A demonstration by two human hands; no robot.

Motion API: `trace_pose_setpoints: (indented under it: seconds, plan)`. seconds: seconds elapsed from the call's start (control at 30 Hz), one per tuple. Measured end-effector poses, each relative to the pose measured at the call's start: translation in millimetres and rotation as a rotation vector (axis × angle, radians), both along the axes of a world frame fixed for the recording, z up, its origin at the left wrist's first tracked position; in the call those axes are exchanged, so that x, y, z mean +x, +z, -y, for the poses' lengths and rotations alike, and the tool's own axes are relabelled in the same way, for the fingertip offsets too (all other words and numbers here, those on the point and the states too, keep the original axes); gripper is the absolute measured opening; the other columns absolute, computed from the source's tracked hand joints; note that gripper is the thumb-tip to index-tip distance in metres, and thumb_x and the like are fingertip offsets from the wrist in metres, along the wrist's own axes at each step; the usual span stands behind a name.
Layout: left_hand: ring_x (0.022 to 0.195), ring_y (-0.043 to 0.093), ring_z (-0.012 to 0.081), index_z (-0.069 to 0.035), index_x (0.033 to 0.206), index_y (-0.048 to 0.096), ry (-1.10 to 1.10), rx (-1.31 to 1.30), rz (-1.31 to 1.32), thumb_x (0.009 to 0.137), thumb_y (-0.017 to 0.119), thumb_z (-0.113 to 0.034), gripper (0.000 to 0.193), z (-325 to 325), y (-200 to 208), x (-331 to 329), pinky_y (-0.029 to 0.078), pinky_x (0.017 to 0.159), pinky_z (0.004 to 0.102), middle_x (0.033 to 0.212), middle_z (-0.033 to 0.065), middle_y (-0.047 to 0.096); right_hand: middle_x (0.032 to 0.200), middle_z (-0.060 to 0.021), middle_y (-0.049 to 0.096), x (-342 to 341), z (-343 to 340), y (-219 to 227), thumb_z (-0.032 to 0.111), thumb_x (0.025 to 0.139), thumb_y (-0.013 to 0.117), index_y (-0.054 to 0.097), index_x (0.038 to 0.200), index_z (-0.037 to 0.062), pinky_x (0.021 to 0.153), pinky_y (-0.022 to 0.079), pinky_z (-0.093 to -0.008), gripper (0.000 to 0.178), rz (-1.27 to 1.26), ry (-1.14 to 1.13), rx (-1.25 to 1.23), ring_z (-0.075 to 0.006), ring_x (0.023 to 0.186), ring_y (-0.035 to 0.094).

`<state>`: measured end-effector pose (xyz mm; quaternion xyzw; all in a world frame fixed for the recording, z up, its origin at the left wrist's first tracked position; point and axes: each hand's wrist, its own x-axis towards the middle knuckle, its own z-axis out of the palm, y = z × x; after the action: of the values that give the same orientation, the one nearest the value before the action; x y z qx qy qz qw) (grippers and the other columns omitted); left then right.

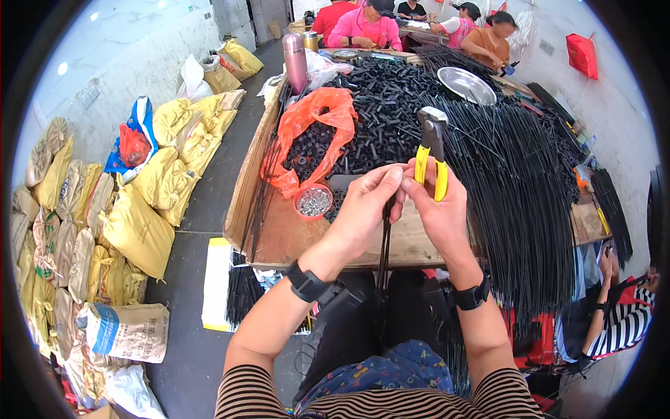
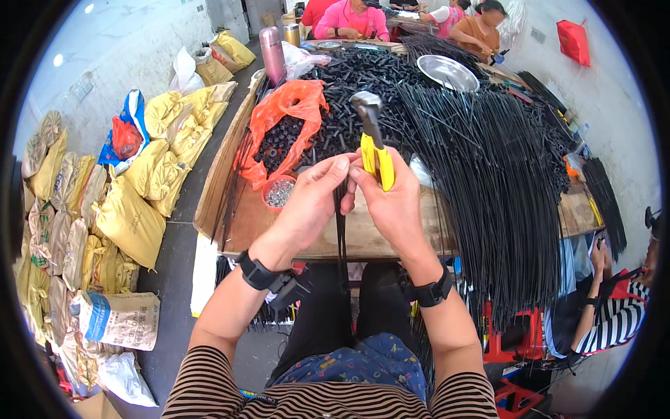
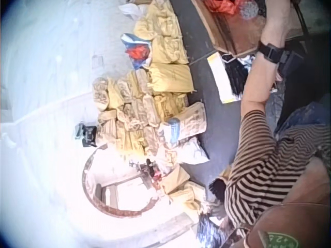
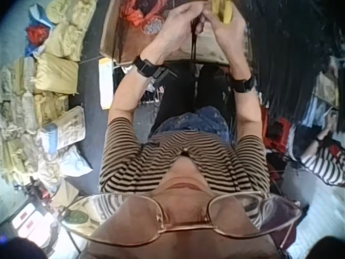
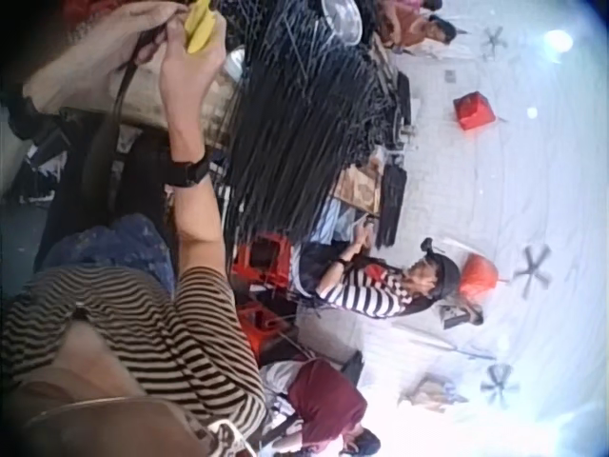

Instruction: Insert umbrella ribs into the hub and secure them.

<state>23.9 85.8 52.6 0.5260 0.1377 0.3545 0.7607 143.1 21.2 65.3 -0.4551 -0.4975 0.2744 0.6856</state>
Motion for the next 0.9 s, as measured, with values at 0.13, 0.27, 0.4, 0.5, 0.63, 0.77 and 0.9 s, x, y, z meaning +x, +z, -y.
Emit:
trace_pose_setpoints:
  seconds: [0.13, 0.27, 0.4, 0.5, 0.63, 0.77, 0.9]
  plan:
    - [0.070, 0.047, 0.0092, 0.000, 0.130, 0.047, -0.132, -0.051, 0.048, 0.098, 0.046, -0.036, 0.047, -0.8, 6.4, -1.7, 0.038, 0.063, 0.0236, 0.080, 0.0001, 0.053, 0.079, -0.0039, 0.062, 17.2, 1.9, 12.2, 0.001, 0.086, 0.063, 0.055, 0.102, -0.0022, 0.061, 0.048, -0.0230, 0.017, 0.143, 0.037, -0.092, -0.0083, 0.065, 0.057]
    - [0.068, 0.045, 0.0093, -0.001, 0.129, 0.047, -0.176, -0.025, 0.052, 0.099, 0.043, -0.039, 0.049, -2.1, 4.2, -1.9, 0.037, 0.063, 0.0240, 0.078, -0.0002, 0.051, 0.077, -0.0031, 0.061, 20.7, 3.3, 26.1, 0.015, 0.091, 0.061, 0.055, 0.103, -0.0021, 0.062, 0.047, -0.0231, 0.022, 0.250, 0.097, -0.203, -0.0079, 0.064, 0.057]
    - [0.065, 0.041, 0.0105, -0.002, 0.117, 0.051, -0.154, -0.057, 0.077, 0.100, 0.038, -0.043, 0.046, -5.3, -5.4, -4.8, 0.034, 0.062, 0.0256, 0.075, -0.0002, 0.048, 0.072, -0.0020, 0.055, 37.3, 34.2, 53.7, 0.037, 0.098, 0.045, 0.054, 0.108, 0.0022, 0.059, 0.047, -0.0219, 0.037, 0.300, 0.371, -0.492, -0.0081, 0.062, 0.058]
    - [0.064, 0.040, 0.0114, -0.004, 0.106, 0.052, -0.143, -0.101, 0.111, 0.100, 0.035, -0.043, 0.043, -9.6, -10.1, -10.0, 0.032, 0.061, 0.0263, 0.074, 0.0003, 0.047, 0.072, -0.0032, 0.056, 41.1, 55.2, 65.1, 0.036, 0.099, 0.045, 0.051, 0.110, 0.0034, 0.051, 0.046, -0.0223, 0.035, 0.275, 0.441, -0.803, -0.0091, 0.057, 0.058]
    - [0.062, 0.040, 0.0092, -0.007, 0.103, 0.052, -0.080, -0.150, 0.093, 0.100, 0.036, -0.044, 0.040, -4.9, -6.5, -8.7, 0.033, 0.058, 0.0233, 0.072, -0.0009, 0.046, 0.072, -0.0039, 0.056, 46.4, 56.3, 64.6, 0.037, 0.099, 0.044, 0.047, 0.105, 0.0040, 0.045, 0.045, -0.0226, 0.034, 0.415, 0.500, -0.857, -0.0101, 0.050, 0.056]
    - [0.063, 0.041, 0.0103, -0.008, 0.102, 0.051, -0.084, -0.041, 0.079, 0.100, 0.035, -0.043, 0.039, -4.2, -5.4, -10.4, 0.033, 0.060, 0.0248, 0.074, 0.0003, 0.048, 0.074, -0.0040, 0.057, 41.9, 53.4, 67.8, 0.035, 0.099, 0.043, 0.048, 0.106, 0.0040, 0.048, 0.048, -0.0231, 0.032, 0.345, 0.489, -0.936, -0.0108, 0.053, 0.057]
    - [0.062, 0.041, 0.0100, -0.008, 0.100, 0.050, -0.030, -0.042, 0.046, 0.100, 0.036, -0.044, 0.038, 0.8, -1.7, -11.6, 0.034, 0.060, 0.0245, 0.073, 0.0004, 0.047, 0.082, -0.0064, 0.060, 51.4, 43.0, 74.4, 0.034, 0.099, 0.045, 0.048, 0.115, 0.0028, 0.058, 0.052, -0.0262, 0.036, 0.358, 0.527, -0.999, -0.0126, 0.066, 0.062]
